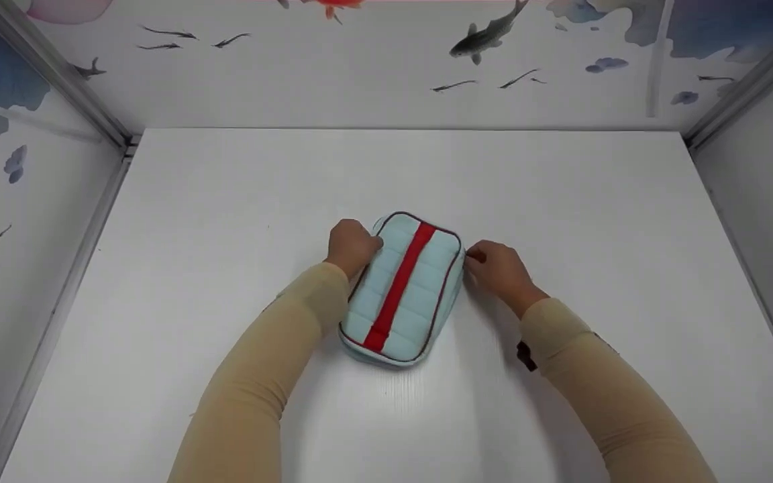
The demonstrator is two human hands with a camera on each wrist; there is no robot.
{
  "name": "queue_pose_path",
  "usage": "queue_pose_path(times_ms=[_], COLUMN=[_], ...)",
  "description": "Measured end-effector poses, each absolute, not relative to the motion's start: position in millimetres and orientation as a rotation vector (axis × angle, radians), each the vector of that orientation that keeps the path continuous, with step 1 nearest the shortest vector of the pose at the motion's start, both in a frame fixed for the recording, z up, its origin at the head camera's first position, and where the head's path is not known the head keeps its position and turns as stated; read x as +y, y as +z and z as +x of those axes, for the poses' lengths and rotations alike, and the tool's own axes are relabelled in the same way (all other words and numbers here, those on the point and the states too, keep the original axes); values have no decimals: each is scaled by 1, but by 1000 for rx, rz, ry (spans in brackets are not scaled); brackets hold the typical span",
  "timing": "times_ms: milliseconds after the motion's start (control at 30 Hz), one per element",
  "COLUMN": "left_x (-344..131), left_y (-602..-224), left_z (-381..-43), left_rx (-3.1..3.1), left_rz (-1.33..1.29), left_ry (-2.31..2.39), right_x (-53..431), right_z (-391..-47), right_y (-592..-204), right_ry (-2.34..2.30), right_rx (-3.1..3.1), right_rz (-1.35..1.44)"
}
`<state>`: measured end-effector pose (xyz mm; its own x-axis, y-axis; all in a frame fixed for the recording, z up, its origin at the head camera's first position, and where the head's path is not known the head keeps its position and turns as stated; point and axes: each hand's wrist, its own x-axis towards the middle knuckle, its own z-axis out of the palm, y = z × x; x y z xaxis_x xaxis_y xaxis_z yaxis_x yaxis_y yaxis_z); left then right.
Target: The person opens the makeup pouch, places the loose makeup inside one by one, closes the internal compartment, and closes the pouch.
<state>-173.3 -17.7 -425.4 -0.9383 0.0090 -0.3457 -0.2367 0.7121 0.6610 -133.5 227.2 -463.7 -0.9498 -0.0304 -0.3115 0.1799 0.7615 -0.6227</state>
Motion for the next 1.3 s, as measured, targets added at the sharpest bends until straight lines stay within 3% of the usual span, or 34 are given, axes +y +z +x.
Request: queue_pose_path(times_ms=[400,900,1300], left_x=[-30,-51,-46], left_y=[-425,-430,-441], left_z=[-165,-140,-115], left_rx=[2418,2283,2188], left_rz=[-219,-202,-386], left_ry=[1098,1211,1354], right_x=[226,219,204], right_z=[-127,-79,-87], right_y=[-458,-448,-450], right_ry=[-924,-987,-971], right_rx=[2593,2544,2483], right_rz=[95,17,19])
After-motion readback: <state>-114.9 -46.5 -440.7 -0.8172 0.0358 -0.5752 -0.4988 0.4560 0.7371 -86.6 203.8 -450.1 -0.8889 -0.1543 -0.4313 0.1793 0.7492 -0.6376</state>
